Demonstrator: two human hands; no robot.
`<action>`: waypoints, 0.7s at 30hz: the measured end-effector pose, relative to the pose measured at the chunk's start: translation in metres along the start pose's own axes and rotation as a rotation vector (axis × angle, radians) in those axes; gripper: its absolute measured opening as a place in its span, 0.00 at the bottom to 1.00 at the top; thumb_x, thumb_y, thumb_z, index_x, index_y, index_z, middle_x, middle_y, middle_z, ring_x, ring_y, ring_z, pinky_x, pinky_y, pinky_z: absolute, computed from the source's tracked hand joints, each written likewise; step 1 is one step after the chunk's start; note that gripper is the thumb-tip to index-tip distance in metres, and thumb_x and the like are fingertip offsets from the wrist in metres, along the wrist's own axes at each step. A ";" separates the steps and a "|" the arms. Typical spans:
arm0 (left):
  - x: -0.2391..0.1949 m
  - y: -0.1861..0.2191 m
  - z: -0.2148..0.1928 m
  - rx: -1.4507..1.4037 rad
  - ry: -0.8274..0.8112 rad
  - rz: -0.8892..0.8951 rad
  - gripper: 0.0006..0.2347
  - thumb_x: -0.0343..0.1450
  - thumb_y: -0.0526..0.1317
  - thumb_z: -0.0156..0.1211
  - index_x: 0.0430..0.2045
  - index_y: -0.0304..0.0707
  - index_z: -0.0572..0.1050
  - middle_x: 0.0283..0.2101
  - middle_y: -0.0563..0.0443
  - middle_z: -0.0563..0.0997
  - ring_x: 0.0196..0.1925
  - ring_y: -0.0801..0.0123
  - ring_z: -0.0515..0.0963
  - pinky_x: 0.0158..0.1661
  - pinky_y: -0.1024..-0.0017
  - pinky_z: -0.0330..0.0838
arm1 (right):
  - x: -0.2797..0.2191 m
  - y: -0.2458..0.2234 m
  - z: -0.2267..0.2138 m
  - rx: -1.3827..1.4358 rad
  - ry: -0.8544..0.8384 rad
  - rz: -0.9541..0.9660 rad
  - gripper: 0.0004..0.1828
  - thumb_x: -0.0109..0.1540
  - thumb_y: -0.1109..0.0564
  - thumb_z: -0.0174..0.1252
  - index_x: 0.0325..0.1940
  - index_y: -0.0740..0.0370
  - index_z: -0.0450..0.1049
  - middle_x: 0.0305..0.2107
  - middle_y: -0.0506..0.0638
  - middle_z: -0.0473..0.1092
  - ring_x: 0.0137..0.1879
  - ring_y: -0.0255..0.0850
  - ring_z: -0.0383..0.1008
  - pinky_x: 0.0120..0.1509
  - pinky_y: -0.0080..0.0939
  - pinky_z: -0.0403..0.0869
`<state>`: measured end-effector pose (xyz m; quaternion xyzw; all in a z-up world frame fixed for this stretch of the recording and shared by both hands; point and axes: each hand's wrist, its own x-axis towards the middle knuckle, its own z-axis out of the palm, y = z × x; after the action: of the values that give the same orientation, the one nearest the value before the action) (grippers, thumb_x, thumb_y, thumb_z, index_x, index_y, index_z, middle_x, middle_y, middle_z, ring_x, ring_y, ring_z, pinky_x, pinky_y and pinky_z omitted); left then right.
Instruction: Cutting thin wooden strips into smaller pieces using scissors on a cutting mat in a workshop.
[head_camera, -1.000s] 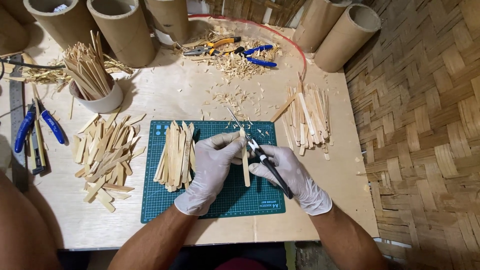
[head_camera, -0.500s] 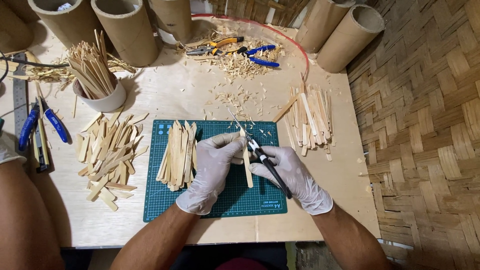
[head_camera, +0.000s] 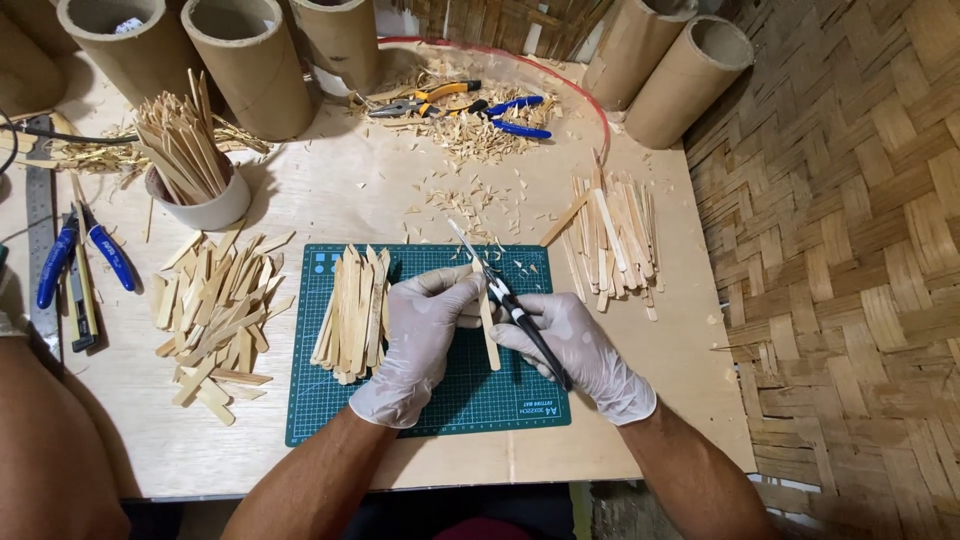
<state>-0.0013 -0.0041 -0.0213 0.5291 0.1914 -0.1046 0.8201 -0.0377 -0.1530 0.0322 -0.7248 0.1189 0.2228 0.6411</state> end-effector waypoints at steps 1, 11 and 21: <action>-0.002 0.003 0.002 0.000 -0.001 0.000 0.12 0.63 0.30 0.72 0.35 0.19 0.82 0.23 0.41 0.82 0.20 0.67 0.84 0.23 0.75 0.83 | 0.002 0.002 0.000 0.000 0.001 0.000 0.14 0.57 0.60 0.69 0.44 0.69 0.79 0.09 0.51 0.66 0.12 0.31 0.63 0.18 0.25 0.63; 0.001 0.032 -0.027 0.336 0.021 0.507 0.10 0.66 0.30 0.70 0.40 0.31 0.83 0.23 0.40 0.82 0.16 0.64 0.80 0.19 0.70 0.77 | 0.046 0.043 -0.052 -0.133 0.378 -0.287 0.22 0.52 0.56 0.75 0.49 0.58 0.81 0.18 0.51 0.73 0.21 0.33 0.71 0.25 0.29 0.71; 0.026 0.036 -0.085 1.448 0.388 0.546 0.10 0.71 0.50 0.66 0.44 0.59 0.85 0.29 0.58 0.84 0.38 0.57 0.82 0.39 0.59 0.77 | 0.062 0.064 -0.172 -0.557 1.003 -0.033 0.21 0.56 0.42 0.64 0.54 0.30 0.77 0.33 0.45 0.79 0.45 0.43 0.79 0.51 0.43 0.75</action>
<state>0.0181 0.0892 -0.0334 0.9672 0.0787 0.0956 0.2216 0.0167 -0.3249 -0.0403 -0.8851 0.3340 -0.1356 0.2943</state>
